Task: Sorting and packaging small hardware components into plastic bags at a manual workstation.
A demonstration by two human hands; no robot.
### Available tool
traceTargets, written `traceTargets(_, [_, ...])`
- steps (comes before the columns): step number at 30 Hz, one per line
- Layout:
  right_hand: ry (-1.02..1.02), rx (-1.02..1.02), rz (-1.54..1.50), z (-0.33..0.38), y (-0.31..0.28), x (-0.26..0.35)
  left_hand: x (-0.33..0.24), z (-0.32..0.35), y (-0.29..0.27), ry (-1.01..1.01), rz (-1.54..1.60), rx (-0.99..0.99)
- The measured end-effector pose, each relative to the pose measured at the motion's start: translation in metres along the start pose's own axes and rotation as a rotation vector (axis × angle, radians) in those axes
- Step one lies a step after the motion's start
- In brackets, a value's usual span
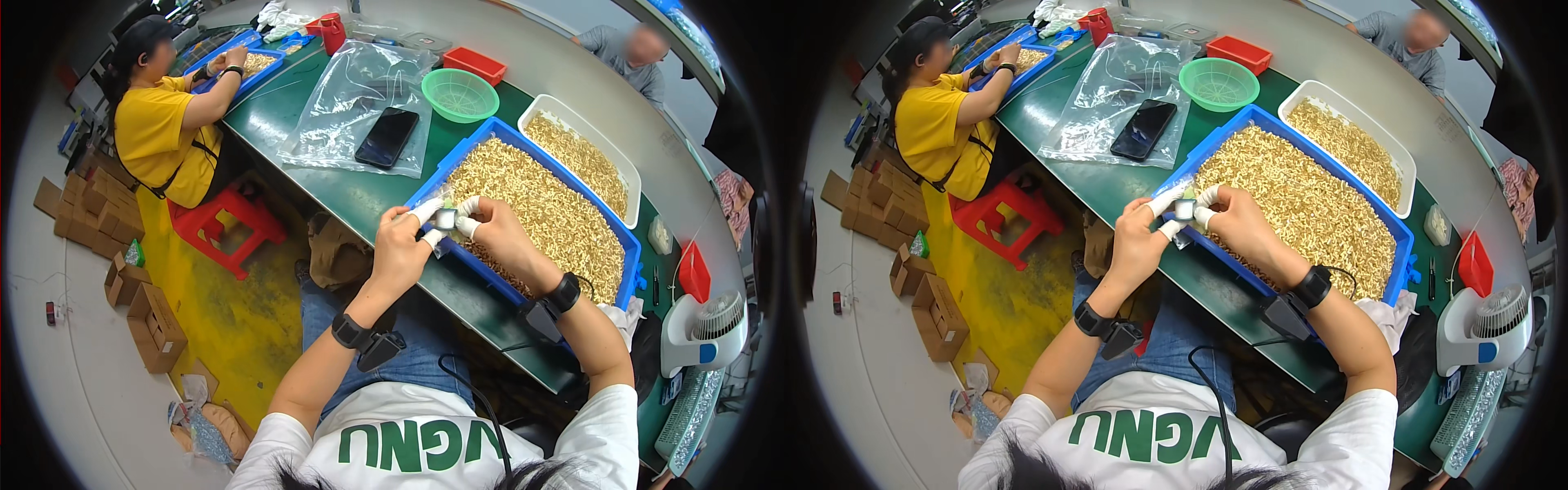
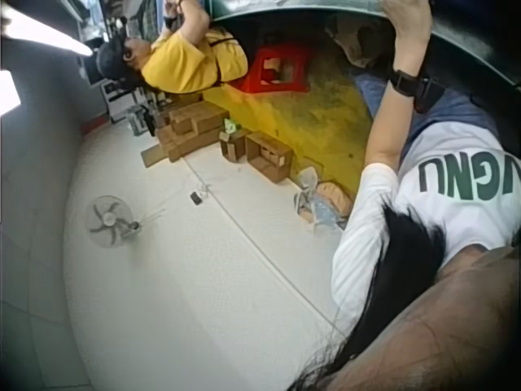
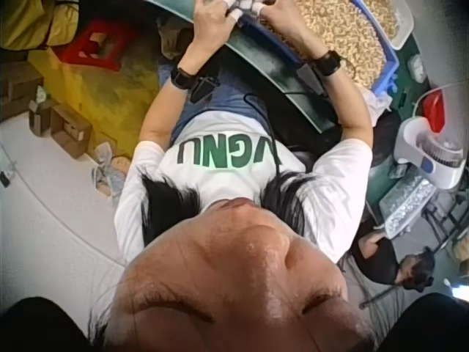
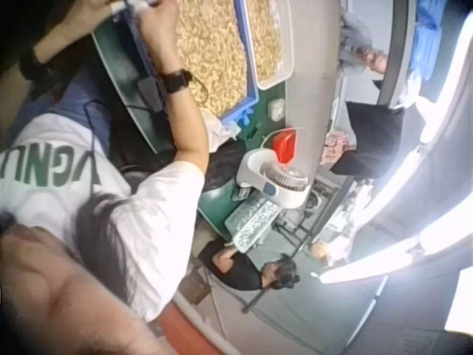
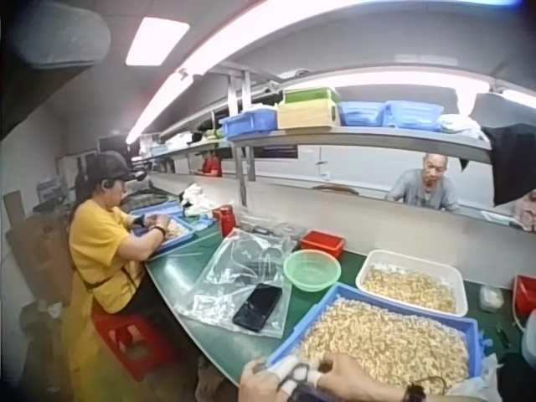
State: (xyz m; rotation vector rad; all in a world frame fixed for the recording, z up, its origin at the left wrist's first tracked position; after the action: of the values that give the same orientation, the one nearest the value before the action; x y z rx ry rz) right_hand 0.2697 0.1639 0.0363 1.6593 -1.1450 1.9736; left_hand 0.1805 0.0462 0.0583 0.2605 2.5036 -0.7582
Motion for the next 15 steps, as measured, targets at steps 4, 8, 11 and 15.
traceTargets(4, [-0.358, 0.038, -0.09, 0.012, -0.012, 0.054, 0.028, 0.006, 0.005, -0.711, 0.815, 0.058])
traceTargets(8, [-1.066, -0.014, 0.284, 0.047, -0.012, 0.094, 0.027, 0.004, -0.002, -0.798, 0.919, 0.208])
traceTargets(11, [-1.083, 0.004, 0.346, 0.053, -0.01, 0.096, 0.021, 0.009, 0.002, -0.832, 1.023, 0.41])
traceTargets(15, [-1.06, 0.026, 0.301, 0.055, -0.009, 0.1, 0.018, 0.014, 0.009, -0.852, 1.032, 0.541])
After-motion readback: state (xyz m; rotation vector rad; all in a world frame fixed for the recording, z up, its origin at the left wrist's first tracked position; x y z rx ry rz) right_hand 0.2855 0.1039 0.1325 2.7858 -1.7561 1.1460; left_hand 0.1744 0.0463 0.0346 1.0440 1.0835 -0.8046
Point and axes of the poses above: each hand's wrist, its own z-axis away from the middle knuckle, its own y-axis out of the palm, x = y × z, the point moved 7 cm from there along -z, towards the middle knuckle, and after that the axes turned 13 degrees about -x, right-handed, at the moved point
